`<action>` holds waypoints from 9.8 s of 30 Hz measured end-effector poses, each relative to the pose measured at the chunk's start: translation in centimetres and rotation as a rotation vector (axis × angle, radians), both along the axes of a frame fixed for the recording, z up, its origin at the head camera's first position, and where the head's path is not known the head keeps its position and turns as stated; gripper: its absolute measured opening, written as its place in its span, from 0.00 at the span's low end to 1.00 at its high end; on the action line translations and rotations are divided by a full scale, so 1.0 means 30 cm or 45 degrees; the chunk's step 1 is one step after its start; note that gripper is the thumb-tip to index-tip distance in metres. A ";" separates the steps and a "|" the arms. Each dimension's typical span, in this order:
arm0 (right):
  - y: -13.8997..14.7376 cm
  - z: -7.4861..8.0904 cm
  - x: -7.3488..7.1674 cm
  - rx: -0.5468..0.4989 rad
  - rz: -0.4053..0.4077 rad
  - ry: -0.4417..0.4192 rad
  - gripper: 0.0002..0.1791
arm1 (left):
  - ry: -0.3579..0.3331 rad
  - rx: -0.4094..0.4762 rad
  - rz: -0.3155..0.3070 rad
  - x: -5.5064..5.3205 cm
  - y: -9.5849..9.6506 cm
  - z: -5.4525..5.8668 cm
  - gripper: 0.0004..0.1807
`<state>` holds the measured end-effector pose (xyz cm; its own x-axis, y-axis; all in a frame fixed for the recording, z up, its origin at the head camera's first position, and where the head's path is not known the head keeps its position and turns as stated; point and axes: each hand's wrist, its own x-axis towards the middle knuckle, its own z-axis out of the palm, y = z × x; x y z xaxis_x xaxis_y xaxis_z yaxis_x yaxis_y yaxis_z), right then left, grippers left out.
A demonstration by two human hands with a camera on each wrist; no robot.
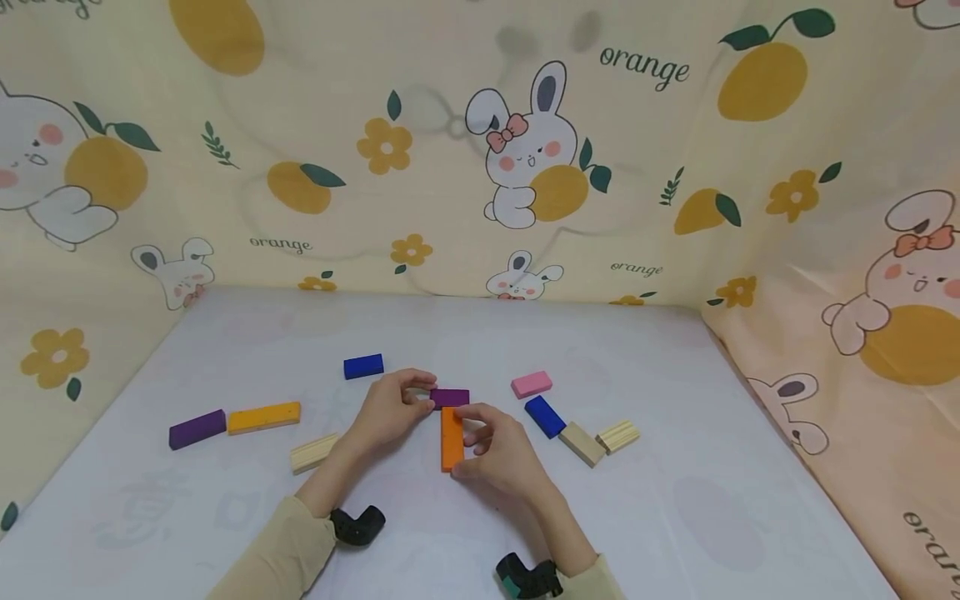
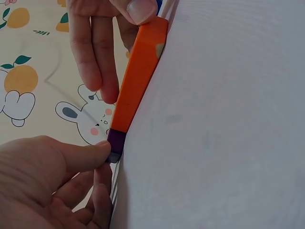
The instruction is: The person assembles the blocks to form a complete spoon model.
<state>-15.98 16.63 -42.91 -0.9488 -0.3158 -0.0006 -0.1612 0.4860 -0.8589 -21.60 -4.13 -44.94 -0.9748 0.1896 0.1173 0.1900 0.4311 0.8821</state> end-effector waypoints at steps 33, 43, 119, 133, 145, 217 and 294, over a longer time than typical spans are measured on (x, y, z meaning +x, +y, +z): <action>0.194 0.050 -0.037 -0.028 -0.150 0.114 0.26 | 0.137 -0.129 -0.228 0.136 -0.013 0.107 0.26; 0.399 0.041 -0.086 0.096 -0.155 0.068 0.29 | 0.053 -0.248 -0.309 0.159 -0.017 0.053 0.36; 0.331 0.022 -0.053 0.154 -0.215 0.153 0.43 | 0.143 -0.553 -0.336 0.110 -0.010 0.060 0.33; 0.151 0.091 0.064 0.074 -0.250 0.182 0.43 | 0.182 -0.585 -0.348 0.098 -0.010 0.058 0.33; 0.042 0.085 0.184 -0.199 -0.399 -0.173 0.44 | 0.180 -0.599 -0.344 0.096 -0.011 0.063 0.33; -0.020 -0.008 0.188 -0.026 -0.077 -0.201 0.45 | 0.184 -0.607 -0.325 0.118 -0.005 0.065 0.31; 0.612 0.006 -0.041 0.279 0.138 0.139 0.38 | 0.118 -0.623 -0.357 0.126 -0.013 0.076 0.42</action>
<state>-17.22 35.00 -42.72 -0.9076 -0.4193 0.0205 -0.3086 0.6333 -0.7097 -17.82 -4.52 -42.67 -0.8691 0.4935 0.0332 0.4231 0.7069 0.5668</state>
